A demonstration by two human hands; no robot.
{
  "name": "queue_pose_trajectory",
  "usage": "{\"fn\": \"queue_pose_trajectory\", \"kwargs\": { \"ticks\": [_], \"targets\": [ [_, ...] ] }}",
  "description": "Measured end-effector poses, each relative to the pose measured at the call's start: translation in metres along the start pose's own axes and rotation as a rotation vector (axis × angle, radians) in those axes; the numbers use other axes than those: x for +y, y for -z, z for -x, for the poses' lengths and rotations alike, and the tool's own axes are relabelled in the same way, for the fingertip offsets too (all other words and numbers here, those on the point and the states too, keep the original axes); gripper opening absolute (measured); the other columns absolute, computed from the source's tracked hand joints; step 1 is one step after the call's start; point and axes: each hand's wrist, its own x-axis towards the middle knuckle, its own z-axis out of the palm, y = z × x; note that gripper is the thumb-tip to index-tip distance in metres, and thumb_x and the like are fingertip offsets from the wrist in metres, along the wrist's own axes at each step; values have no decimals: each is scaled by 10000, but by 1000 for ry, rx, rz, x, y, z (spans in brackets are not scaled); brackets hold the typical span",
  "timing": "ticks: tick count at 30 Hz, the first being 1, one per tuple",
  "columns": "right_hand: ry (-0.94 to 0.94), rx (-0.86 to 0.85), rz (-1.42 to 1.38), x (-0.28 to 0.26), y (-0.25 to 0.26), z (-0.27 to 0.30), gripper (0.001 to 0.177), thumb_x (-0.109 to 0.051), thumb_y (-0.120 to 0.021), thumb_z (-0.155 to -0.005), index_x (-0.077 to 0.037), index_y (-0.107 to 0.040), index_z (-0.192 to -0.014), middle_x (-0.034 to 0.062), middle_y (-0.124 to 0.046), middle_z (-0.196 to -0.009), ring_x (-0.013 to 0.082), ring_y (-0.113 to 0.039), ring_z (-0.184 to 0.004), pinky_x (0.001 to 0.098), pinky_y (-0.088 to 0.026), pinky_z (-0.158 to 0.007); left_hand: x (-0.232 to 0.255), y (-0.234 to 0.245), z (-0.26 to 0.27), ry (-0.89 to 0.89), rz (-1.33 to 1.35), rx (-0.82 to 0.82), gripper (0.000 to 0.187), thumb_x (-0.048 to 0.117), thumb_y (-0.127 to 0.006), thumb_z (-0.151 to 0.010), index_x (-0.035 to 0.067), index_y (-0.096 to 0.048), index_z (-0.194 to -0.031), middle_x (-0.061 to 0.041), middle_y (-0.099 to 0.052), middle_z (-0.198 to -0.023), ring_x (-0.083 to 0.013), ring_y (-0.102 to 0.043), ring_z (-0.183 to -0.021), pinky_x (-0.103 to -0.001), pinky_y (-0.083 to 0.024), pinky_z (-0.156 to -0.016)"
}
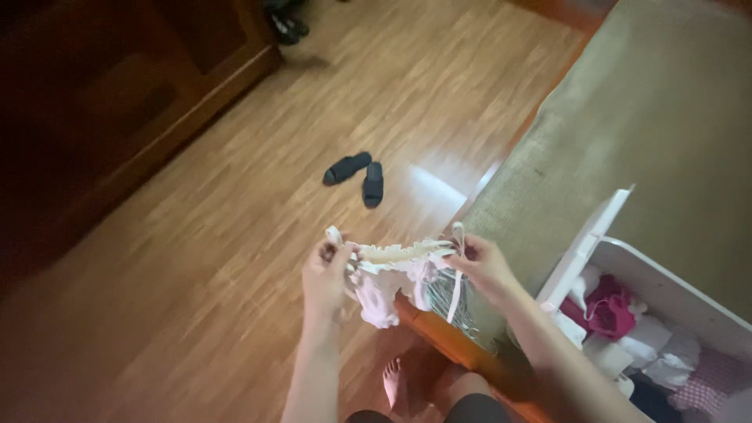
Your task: Folding various items of clothing and placing them into a storage box
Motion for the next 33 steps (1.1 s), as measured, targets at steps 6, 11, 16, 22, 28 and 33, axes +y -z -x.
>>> {"fn": "queue_pose_trajectory", "kwargs": {
  "ticks": [6,11,16,22,28,33],
  "targets": [
    [198,-15,151,-118,13,49,228,-19,-666,-902,-27,-777,-1102,42,-748,-928,90,-650,-801,239,-500,-665,54,-3,16,-405,-410,-179,356,-1,-739,-850,5,-712,-1204,-29,-702,-1238,-145,-618,-925,-263,-521,-807],
    [61,142,161,-168,13,77,147,-84,-703,-940,-63,-753,-1076,73,-725,-879,150,-488,-659,268,-310,-513,112,-23,52,-775,-659,-314,663,-49,-684,-650,19,-627,-1308,-134,-576,-1197,-227,-627,-1073,-345,-546,-851],
    [199,178,7,-190,17,106,166,-111,-609,-966,-65,-685,-1106,21,-752,-1020,102,-700,-886,247,-393,-587,126,-30,33,-492,-1025,-278,293,45,-705,-837,91,-758,-1122,-77,-680,-1049,-196,-700,-877,-343,-551,-785],
    [250,191,-99,-203,40,134,119,-99,-588,-983,-45,-632,-1079,95,-751,-1089,180,-708,-897,362,-569,-866,138,-54,21,-147,-351,-738,228,156,-791,-892,2,-705,-1036,-72,-706,-869,-153,-611,-767,-306,-463,-665],
    [352,210,173,-208,63,168,208,-46,-655,-908,-24,-720,-1104,68,-731,-982,147,-685,-910,291,-534,-844,137,-95,60,-235,-159,-702,296,107,-723,-855,69,-663,-1142,-15,-692,-894,-99,-639,-810,-255,-503,-702],
    [340,297,191,-226,88,200,253,-47,-657,-886,-61,-715,-1132,11,-734,-985,96,-658,-871,250,-507,-788,151,-129,113,-358,-199,-874,409,-5,-673,-888,35,-661,-1295,-12,-600,-1010,-96,-590,-929,-243,-496,-847]
  ]
}}
